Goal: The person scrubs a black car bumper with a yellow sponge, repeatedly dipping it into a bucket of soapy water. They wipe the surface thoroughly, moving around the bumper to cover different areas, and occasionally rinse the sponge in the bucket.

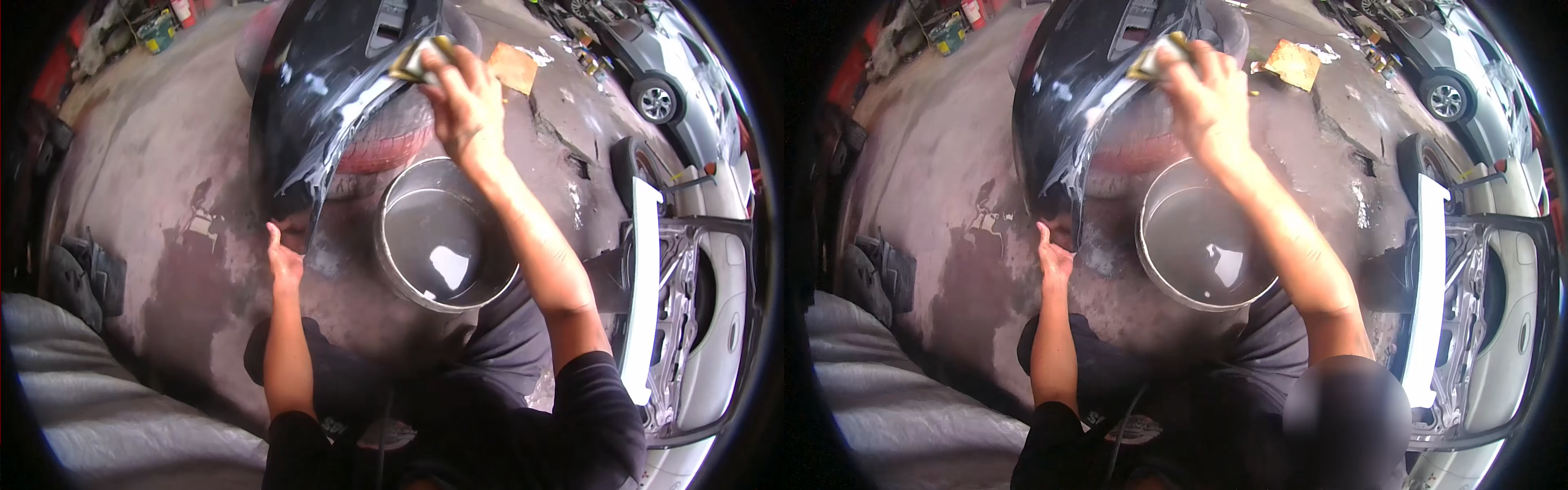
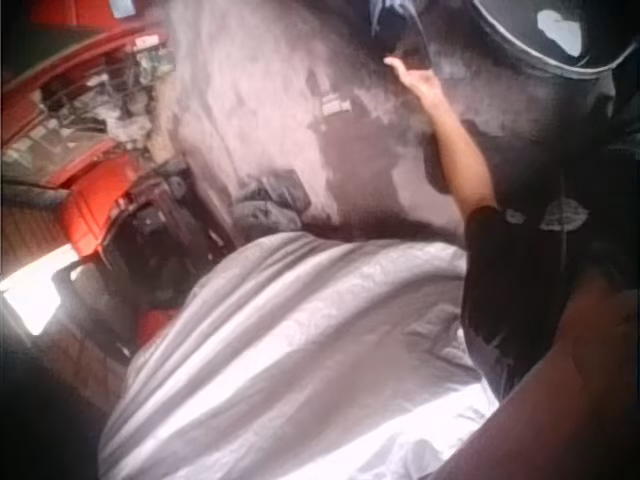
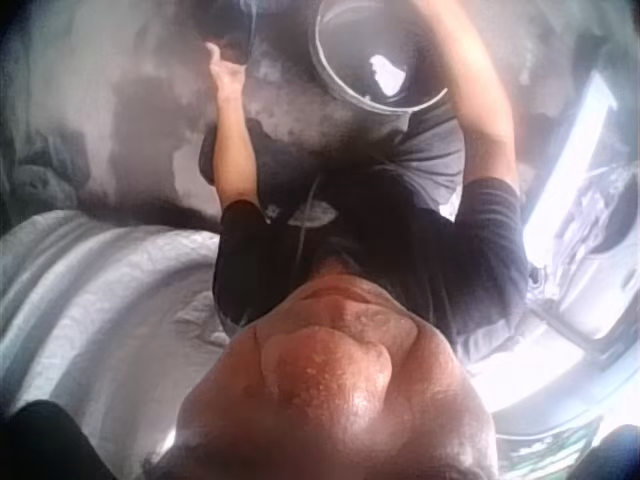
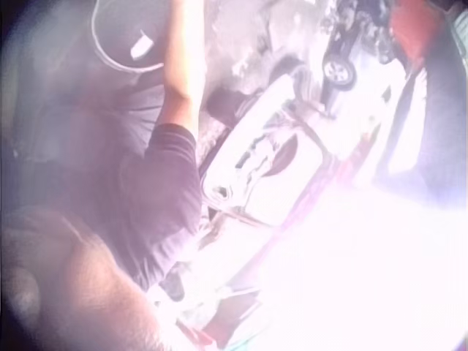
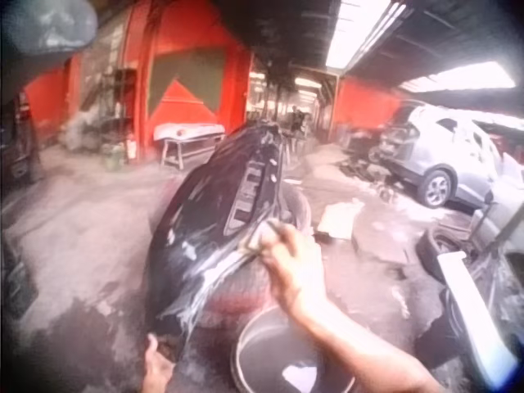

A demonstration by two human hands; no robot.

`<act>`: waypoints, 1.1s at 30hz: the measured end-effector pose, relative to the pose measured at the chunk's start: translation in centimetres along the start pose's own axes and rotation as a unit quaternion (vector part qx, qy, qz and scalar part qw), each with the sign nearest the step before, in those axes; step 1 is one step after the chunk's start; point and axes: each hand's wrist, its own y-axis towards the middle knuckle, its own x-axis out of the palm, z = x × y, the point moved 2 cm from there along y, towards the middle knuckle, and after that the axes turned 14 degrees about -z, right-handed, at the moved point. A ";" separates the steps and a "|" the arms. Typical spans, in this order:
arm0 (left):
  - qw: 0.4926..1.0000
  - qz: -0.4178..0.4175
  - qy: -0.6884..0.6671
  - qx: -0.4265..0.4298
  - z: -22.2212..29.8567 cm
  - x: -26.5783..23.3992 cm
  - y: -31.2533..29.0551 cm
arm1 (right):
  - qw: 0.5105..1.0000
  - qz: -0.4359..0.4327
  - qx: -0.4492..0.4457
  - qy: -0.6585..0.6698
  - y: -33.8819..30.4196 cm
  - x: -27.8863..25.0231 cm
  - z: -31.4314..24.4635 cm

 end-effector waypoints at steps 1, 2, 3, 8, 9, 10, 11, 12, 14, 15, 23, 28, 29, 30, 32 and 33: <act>1.000 0.011 0.001 0.004 -0.2 -0.1 0.4 | 0.999 0.019 0.031 0.005 0.0 -0.4 1.4; 1.000 0.023 0.002 0.008 -0.3 -0.2 0.5 | 0.997 0.026 0.063 0.040 -0.5 -0.6 2.7; 0.999 0.026 0.019 0.007 0.2 0.6 1.8 | 0.994 0.032 0.095 0.050 -0.9 -1.2 4.5; 0.991 0.110 0.066 -0.027 0.9 -0.8 1.0 | 0.899 -0.350 0.172 0.201 -12.7 0.5 2.8; 0.994 0.075 0.077 -0.028 1.2 -0.9 0.7 | 0.855 -0.480 0.116 0.157 -15.5 2.4 2.7; 0.992 0.092 0.080 -0.024 1.0 -0.2 0.4 | 0.850 -0.490 0.079 0.175 -18.5 3.7 2.1; 0.992 0.103 0.074 -0.024 -0.2 1.1 0.6 | 0.785 -0.600 0.088 0.126 -21.8 5.4 2.9; 0.991 0.106 0.075 -0.027 -0.2 1.5 0.4 | 0.741 -0.639 0.109 0.174 -22.9 6.0 2.3; 0.979 0.168 0.114 -0.016 -0.8 0.8 -0.3 | 0.680 -0.706 0.095 0.175 -23.9 7.9 1.5; 0.964 0.232 0.129 -0.015 -1.3 0.2 -0.9 | 0.649 -0.735 0.076 0.184 -23.8 8.7 1.0; 0.854 0.099 0.486 0.158 -5.7 15.6 -8.1 | 0.385 -0.825 0.235 0.342 -26.1 17.5 1.9; 0.717 -0.002 0.668 0.199 -6.0 29.0 -8.7 | 0.571 -0.754 0.211 0.248 -32.4 24.8 4.4; 0.687 -0.011 0.699 0.198 -6.4 30.2 -8.1 | 0.594 -0.738 0.215 0.239 -32.8 25.6 4.8; 0.669 -0.010 0.715 0.202 -6.4 30.3 -8.0 | 0.603 -0.730 0.221 0.234 -33.4 25.4 4.9; 0.676 0.015 0.709 0.199 -6.7 30.4 -7.1 | 0.620 -0.722 0.223 0.210 -34.4 25.6 6.3; 0.669 0.011 0.723 0.171 -7.4 30.3 -7.3 | 0.616 -0.720 0.236 0.216 -36.2 24.5 5.8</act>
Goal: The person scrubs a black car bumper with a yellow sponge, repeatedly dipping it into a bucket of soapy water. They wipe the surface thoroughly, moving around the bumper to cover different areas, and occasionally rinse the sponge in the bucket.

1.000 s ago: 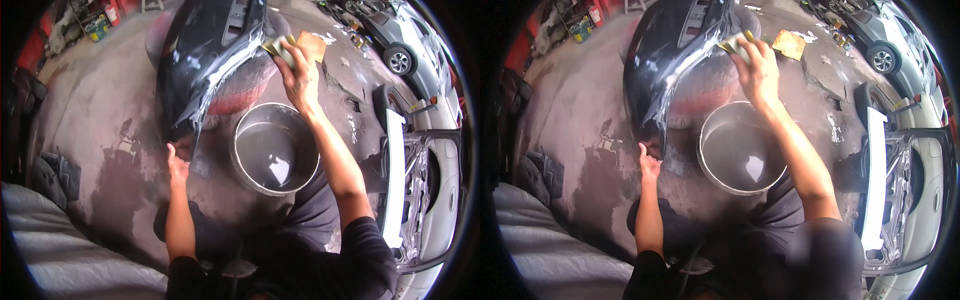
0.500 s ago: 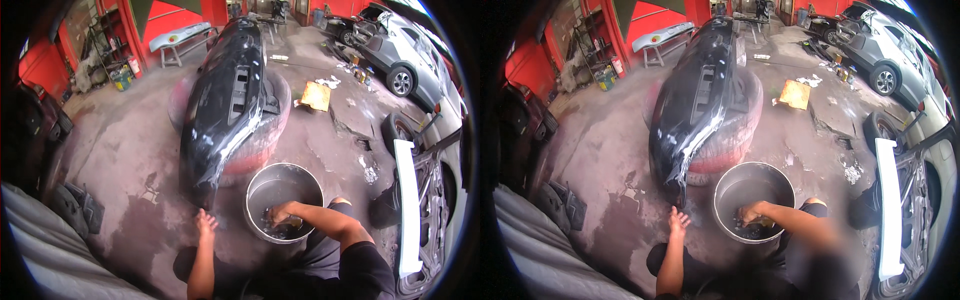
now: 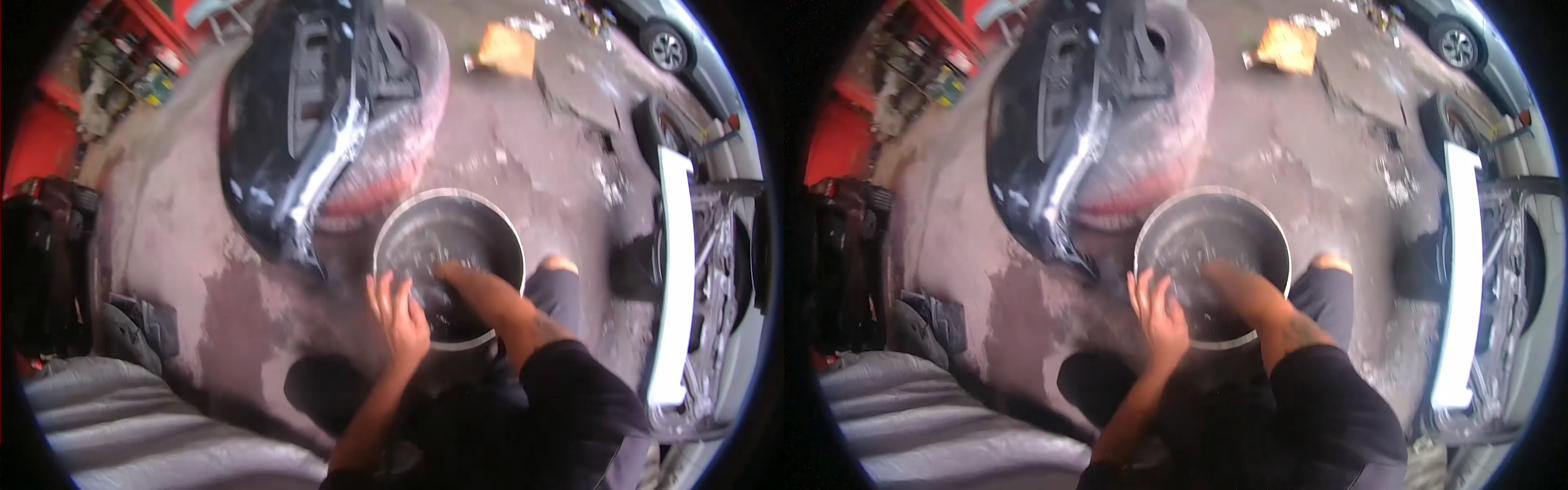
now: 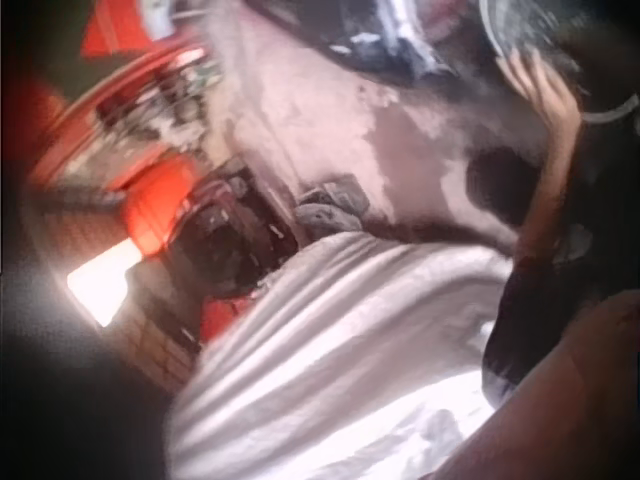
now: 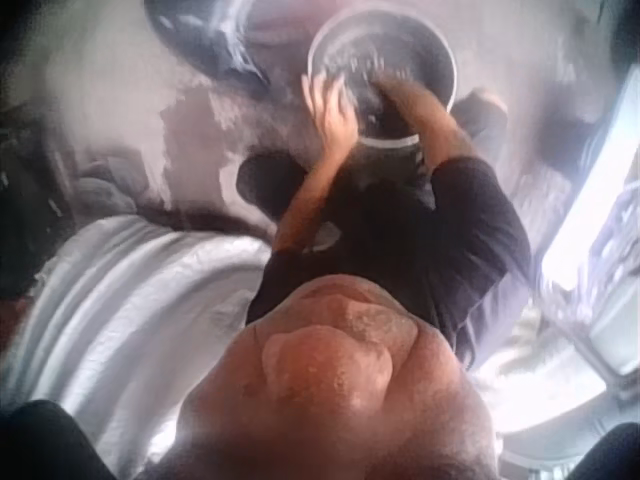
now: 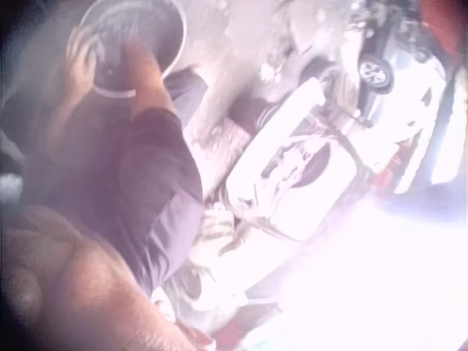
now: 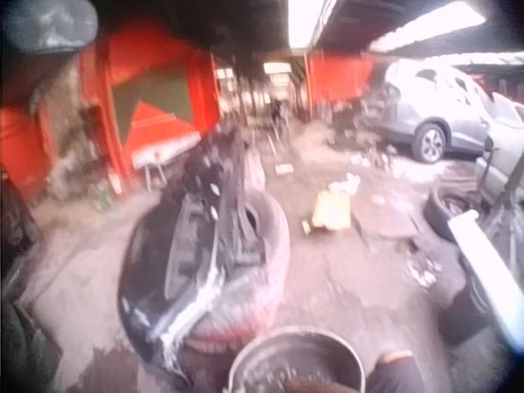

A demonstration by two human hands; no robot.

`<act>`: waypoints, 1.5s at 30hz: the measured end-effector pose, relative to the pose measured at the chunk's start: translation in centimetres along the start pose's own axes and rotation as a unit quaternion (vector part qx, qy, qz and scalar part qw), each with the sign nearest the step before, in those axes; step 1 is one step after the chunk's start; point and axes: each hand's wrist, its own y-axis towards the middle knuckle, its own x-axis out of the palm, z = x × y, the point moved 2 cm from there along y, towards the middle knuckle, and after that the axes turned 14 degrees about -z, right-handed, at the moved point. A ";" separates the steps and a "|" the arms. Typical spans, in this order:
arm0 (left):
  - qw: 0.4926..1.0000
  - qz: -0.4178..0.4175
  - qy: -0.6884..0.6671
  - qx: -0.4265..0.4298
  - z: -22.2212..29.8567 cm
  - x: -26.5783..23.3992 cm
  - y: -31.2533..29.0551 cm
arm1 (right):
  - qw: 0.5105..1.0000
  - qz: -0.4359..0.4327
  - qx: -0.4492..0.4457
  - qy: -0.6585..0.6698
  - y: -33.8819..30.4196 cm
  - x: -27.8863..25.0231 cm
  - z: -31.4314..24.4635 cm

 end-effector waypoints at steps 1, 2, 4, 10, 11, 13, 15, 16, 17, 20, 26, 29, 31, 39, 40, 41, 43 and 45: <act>1.000 -0.022 0.011 -0.011 0.0 0.6 -0.1 | 1.000 0.000 0.008 0.009 -0.8 1.1 0.5; 0.999 -0.043 0.028 -0.016 -0.1 1.4 -0.1 | 1.000 -0.002 0.018 0.009 -2.2 1.7 0.7; 0.989 -0.104 0.100 -0.036 -0.7 0.2 -1.3 | 0.962 -0.180 -0.013 -0.205 -5.7 -0.4 -5.6; 0.955 -0.244 0.099 -0.137 1.3 -3.0 0.7 | 0.992 0.110 -0.007 -0.057 -20.9 -5.9 -10.4; 0.953 -0.257 0.033 -0.155 1.0 -4.4 1.3 | 0.993 0.109 -0.003 -0.049 -23.4 -7.7 -11.3; 0.947 -0.287 0.017 -0.145 3.6 -8.1 2.8 | 0.990 0.122 0.006 -0.069 -28.7 -10.2 -10.6; 0.952 -0.279 -0.025 -0.123 7.8 -12.5 3.4 | 0.972 0.232 0.001 -0.029 -35.8 -11.7 -8.2; 0.956 -0.265 -0.019 -0.124 8.5 -16.7 3.1 | 0.972 0.226 0.002 0.066 -39.7 -14.7 -10.9; 0.955 -0.248 -0.049 -0.156 10.2 -19.0 2.6 | 0.963 0.260 -0.006 0.072 -44.3 -16.9 -10.6; 0.931 -0.218 -0.159 -0.244 9.8 -22.6 -1.8 | 0.948 0.287 0.027 0.137 -55.9 -23.4 -8.9; 0.826 -0.461 0.139 -0.295 4.9 -27.0 -13.0 | 0.928 0.363 0.001 0.090 -65.2 -23.7 5.4; 0.727 -0.588 0.255 -0.246 4.5 -27.5 -12.2 | 0.933 0.275 0.092 0.215 -64.2 -18.8 16.8; 0.776 -0.489 0.178 -0.355 6.8 -25.4 -8.2 | 0.910 0.260 0.162 0.280 -64.0 -16.9 22.9; 0.785 -0.340 -0.187 -0.483 20.7 -12.1 11.8 | 0.988 0.114 0.071 0.080 -64.2 -29.2 34.2; 0.819 -0.305 -0.164 -0.456 25.3 -13.6 12.4 | 0.979 0.095 0.073 0.166 -64.2 -31.3 30.0; 0.829 -0.270 -0.171 -0.459 24.7 -14.2 13.7 | 0.967 0.117 0.045 0.223 -62.0 -35.4 30.8; 0.873 -0.258 -0.120 -0.396 25.2 -13.6 17.3 | 0.937 0.162 -0.002 0.309 -58.9 -40.6 32.2; 0.897 -0.248 -0.083 -0.355 25.8 -12.6 21.6 | 0.905 0.204 -0.060 0.368 -55.4 -46.3 31.9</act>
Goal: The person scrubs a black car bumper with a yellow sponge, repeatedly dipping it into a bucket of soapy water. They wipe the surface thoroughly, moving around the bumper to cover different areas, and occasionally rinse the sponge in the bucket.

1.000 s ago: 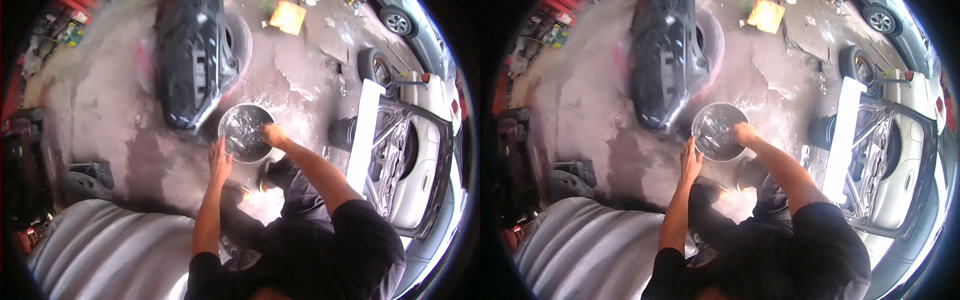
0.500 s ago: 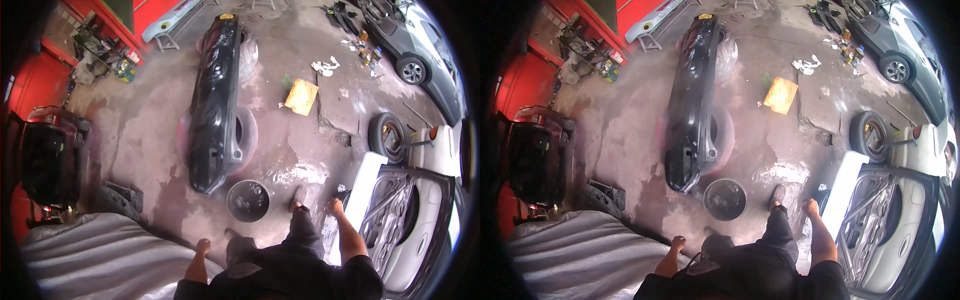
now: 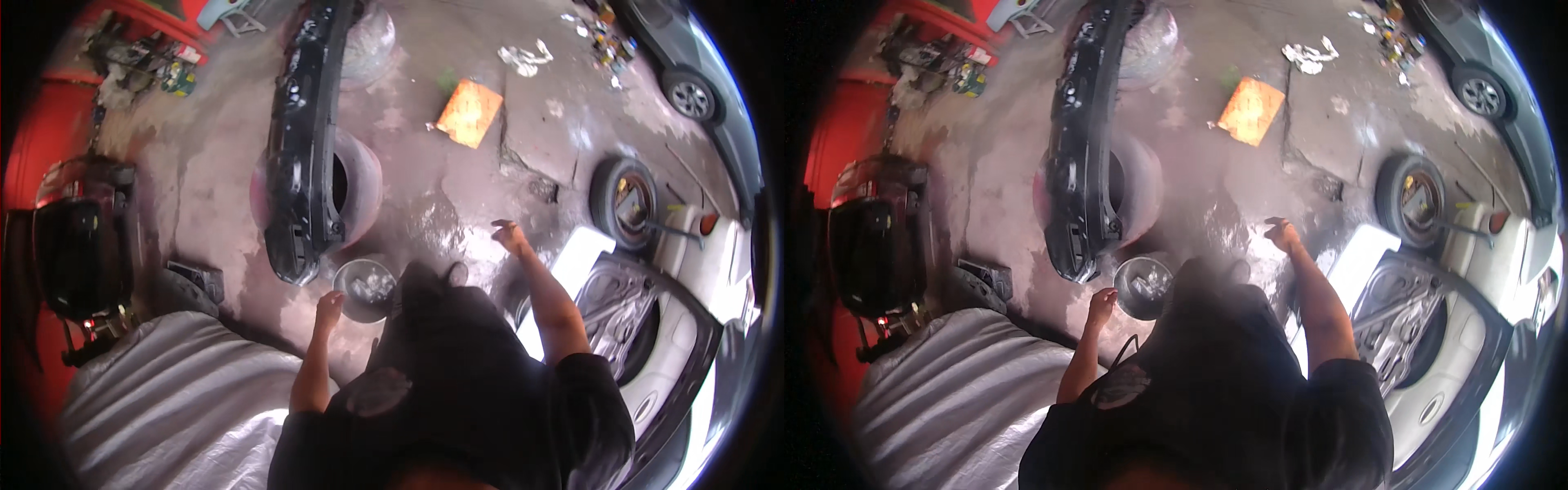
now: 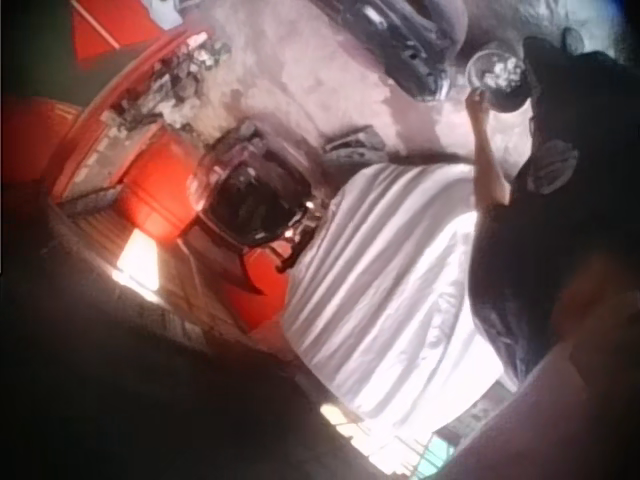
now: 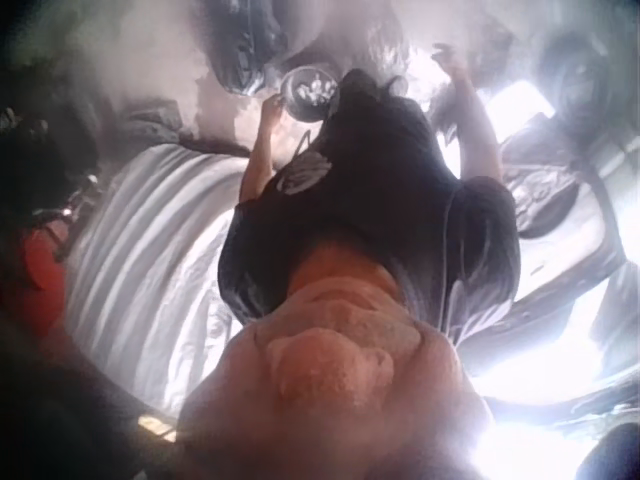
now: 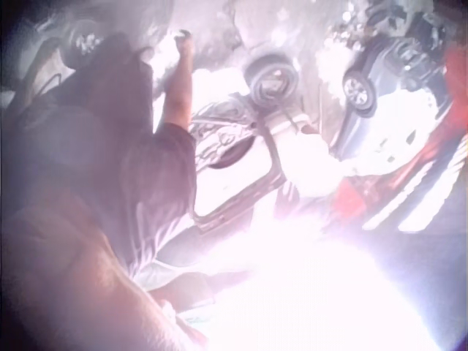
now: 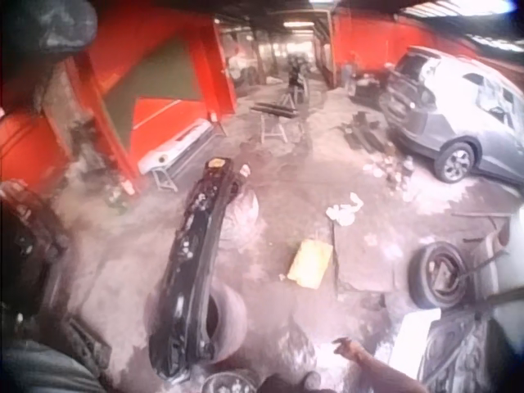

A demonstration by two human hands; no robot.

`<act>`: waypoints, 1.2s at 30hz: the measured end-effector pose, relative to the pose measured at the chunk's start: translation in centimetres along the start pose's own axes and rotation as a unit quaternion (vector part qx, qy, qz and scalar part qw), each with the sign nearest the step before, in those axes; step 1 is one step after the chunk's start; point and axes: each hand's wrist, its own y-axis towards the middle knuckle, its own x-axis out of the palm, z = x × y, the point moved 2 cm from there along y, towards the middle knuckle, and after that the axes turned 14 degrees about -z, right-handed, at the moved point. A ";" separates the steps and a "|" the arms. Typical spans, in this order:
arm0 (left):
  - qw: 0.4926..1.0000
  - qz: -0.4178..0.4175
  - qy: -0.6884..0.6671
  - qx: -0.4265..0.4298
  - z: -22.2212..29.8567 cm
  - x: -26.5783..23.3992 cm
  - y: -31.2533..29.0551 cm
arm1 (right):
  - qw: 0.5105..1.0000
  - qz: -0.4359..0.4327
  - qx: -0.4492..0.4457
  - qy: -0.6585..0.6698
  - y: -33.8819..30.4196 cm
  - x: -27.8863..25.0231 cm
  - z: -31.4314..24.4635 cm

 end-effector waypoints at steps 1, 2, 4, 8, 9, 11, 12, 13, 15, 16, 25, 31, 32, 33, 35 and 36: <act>1.000 0.014 -0.013 0.020 2.4 0.7 1.5 | 0.997 -0.013 -0.070 0.035 2.0 -1.0 -1.8; 0.999 0.032 -0.019 0.018 3.7 0.5 1.3 | 0.986 -0.046 -0.142 0.069 3.5 0.3 -5.4; 0.996 0.065 0.001 0.066 5.6 -0.7 1.9 | 0.978 -0.112 -0.158 0.076 7.9 3.1 -14.1; 0.995 0.067 -0.034 0.060 14.9 -0.7 8.2 | 0.985 -0.127 -0.074 0.091 15.8 2.3 -25.1; 0.990 0.109 -0.003 0.084 13.3 -3.3 10.5 | 0.987 -0.121 -0.103 0.022 19.3 3.5 -29.2; 0.995 0.055 -0.036 0.076 20.6 -3.9 15.7 | 0.990 -0.073 -0.091 -0.082 24.0 -0.6 -29.2; 0.991 0.082 -0.008 0.102 22.1 -5.9 17.7 | 0.988 -0.079 -0.099 -0.091 26.0 -0.6 -30.7; 0.986 0.109 0.022 0.127 23.4 -8.3 19.8 | 0.986 -0.085 -0.108 -0.099 28.3 -1.0 -32.3; 0.974 0.147 0.048 0.165 27.2 -13.1 24.2 | 0.975 -0.031 -0.173 -0.133 34.0 -3.2 -36.4; 0.972 0.146 0.041 0.180 30.4 -15.0 25.7 | 0.972 -0.013 -0.185 -0.144 36.1 -5.1 -36.8; 0.946 0.266 -0.044 0.178 40.5 -28.6 31.9 | 0.930 0.037 -0.306 -0.199 56.5 -14.6 -55.2; 0.933 0.342 0.031 0.107 42.7 -31.3 36.6 | 0.862 0.110 -0.321 -0.375 74.8 -18.1 -69.4; 0.935 0.343 0.014 0.088 43.7 -31.9 37.7 | 0.842 0.118 -0.342 -0.400 77.8 -18.2 -71.7; 0.936 0.344 -0.001 0.075 45.0 -33.2 39.6 | 0.837 0.122 -0.331 -0.419 81.6 -18.9 -74.1; 0.941 0.333 -0.029 0.051 47.7 -34.4 41.7 | 0.828 0.111 -0.294 -0.464 87.5 -19.2 -76.1; 0.944 0.327 -0.034 0.038 49.7 -35.7 42.3 | 0.831 0.090 -0.248 -0.489 89.8 -18.5 -77.7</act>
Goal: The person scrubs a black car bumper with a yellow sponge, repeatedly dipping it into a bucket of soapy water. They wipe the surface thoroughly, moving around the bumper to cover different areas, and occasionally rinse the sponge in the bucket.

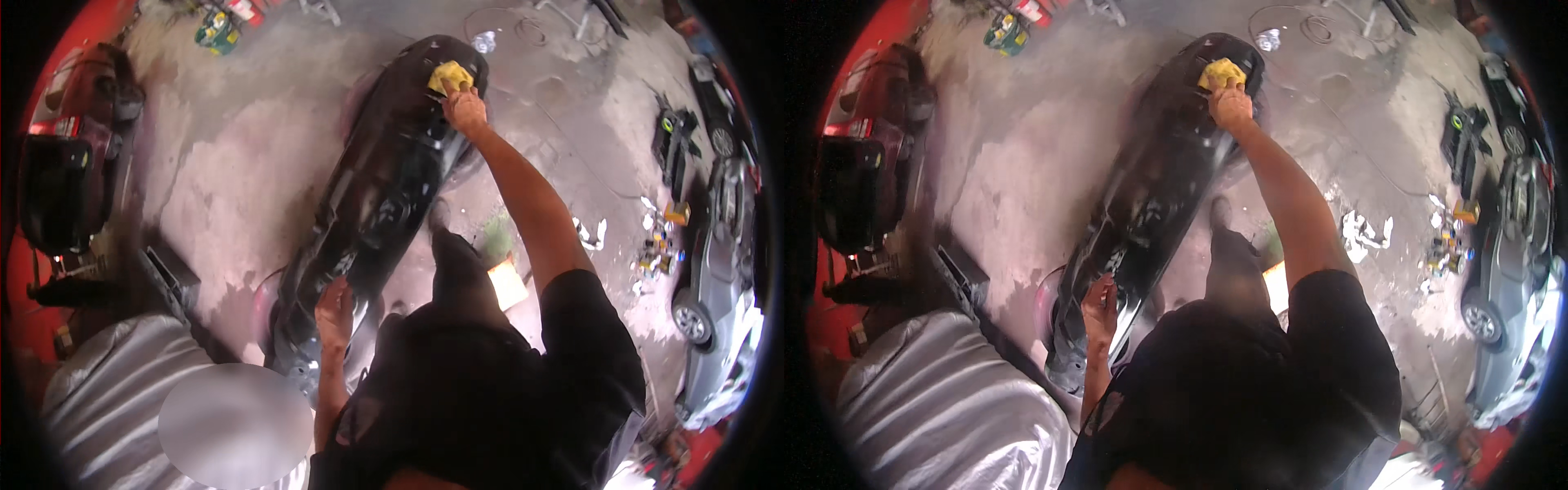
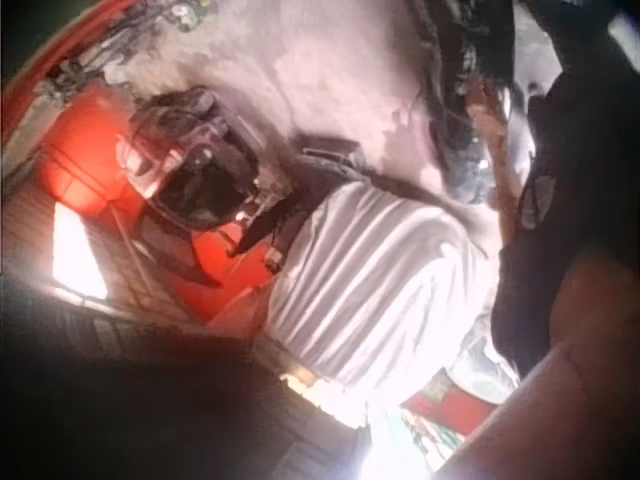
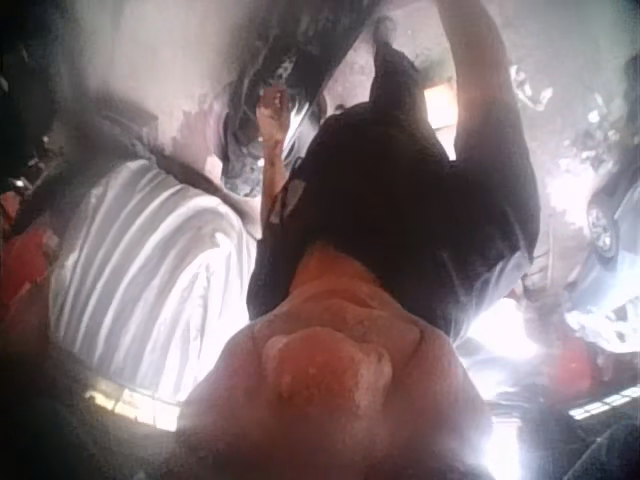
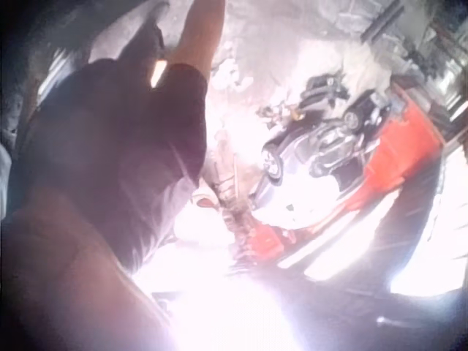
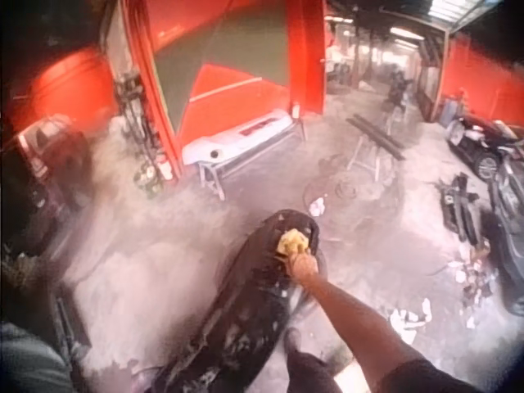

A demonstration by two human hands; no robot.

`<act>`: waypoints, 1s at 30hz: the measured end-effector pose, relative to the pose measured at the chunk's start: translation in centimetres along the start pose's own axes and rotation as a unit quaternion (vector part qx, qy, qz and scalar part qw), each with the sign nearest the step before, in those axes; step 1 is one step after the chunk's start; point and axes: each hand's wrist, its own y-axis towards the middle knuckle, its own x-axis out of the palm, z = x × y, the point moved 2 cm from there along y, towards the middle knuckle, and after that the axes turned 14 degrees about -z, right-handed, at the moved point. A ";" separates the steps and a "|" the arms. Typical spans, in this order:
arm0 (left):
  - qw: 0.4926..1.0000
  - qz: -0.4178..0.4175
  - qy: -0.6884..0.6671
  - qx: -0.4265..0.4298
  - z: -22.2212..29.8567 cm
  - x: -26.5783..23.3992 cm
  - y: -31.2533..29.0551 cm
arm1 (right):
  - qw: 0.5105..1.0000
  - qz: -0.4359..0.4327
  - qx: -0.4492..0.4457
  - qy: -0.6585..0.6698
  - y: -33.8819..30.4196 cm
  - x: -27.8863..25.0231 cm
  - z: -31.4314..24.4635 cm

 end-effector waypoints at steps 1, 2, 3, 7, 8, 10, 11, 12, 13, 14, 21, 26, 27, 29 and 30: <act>1.000 -0.001 -0.005 -0.005 2.0 -0.1 2.3 | 0.999 -0.042 0.008 -0.027 2.0 0.7 0.4; 1.000 0.010 0.002 0.015 4.2 -0.4 4.1 | 0.997 -0.058 0.002 -0.042 4.3 0.9 0.9; 1.000 0.006 -0.004 -0.002 5.5 -0.5 4.9 | 0.995 -0.080 -0.004 -0.055 5.6 1.3 0.9; 0.999 -0.004 -0.022 -0.041 8.4 -0.3 8.5 | 0.985 -0.144 -0.028 -0.093 9.3 2.6 1.5; 0.999 -0.005 -0.026 -0.046 8.3 0.2 8.7 | 0.982 -0.149 -0.051 -0.108 9.7 3.5 2.1; 0.997 -0.013 -0.058 -0.055 9.7 1.2 10.3 | 0.974 -0.145 -0.093 -0.148 10.7 4.0 4.6; 0.997 -0.015 -0.063 -0.042 10.2 1.7 11.1 | 0.986 -0.082 -0.096 -0.108 10.7 3.1 5.6; 0.997 -0.011 -0.061 -0.037 10.4 1.5 11.4 | 0.992 -0.021 -0.107 -0.057 9.7 1.2 4.5; 0.998 -0.008 -0.063 -0.026 10.6 1.6 11.8 | 0.992 0.043 -0.115 -0.011 8.6 -1.6 3.5; 0.998 0.001 -0.057 -0.015 10.9 1.8 12.5 | 0.984 0.042 -0.142 0.097 7.8 -4.2 2.4; 0.984 0.098 -0.131 0.075 16.1 -1.2 19.4 | 0.775 -0.088 -0.240 0.578 -2.0 -11.0 -6.6; 0.979 0.157 -0.093 0.089 18.5 -7.1 19.0 | 0.773 -0.146 -0.317 0.529 -9.2 -14.9 -14.4; 0.977 0.164 -0.073 0.114 18.5 -7.8 18.7 | 0.778 -0.154 -0.342 0.504 -10.5 -15.6 -15.6; 0.983 0.106 -0.109 0.101 17.0 -8.4 18.7 | 0.794 -0.178 -0.329 0.480 -12.7 -16.5 -17.7; 0.980 0.057 -0.182 0.051 16.7 -8.6 18.5 | 0.796 -0.169 -0.345 0.468 -13.2 -16.7 -18.5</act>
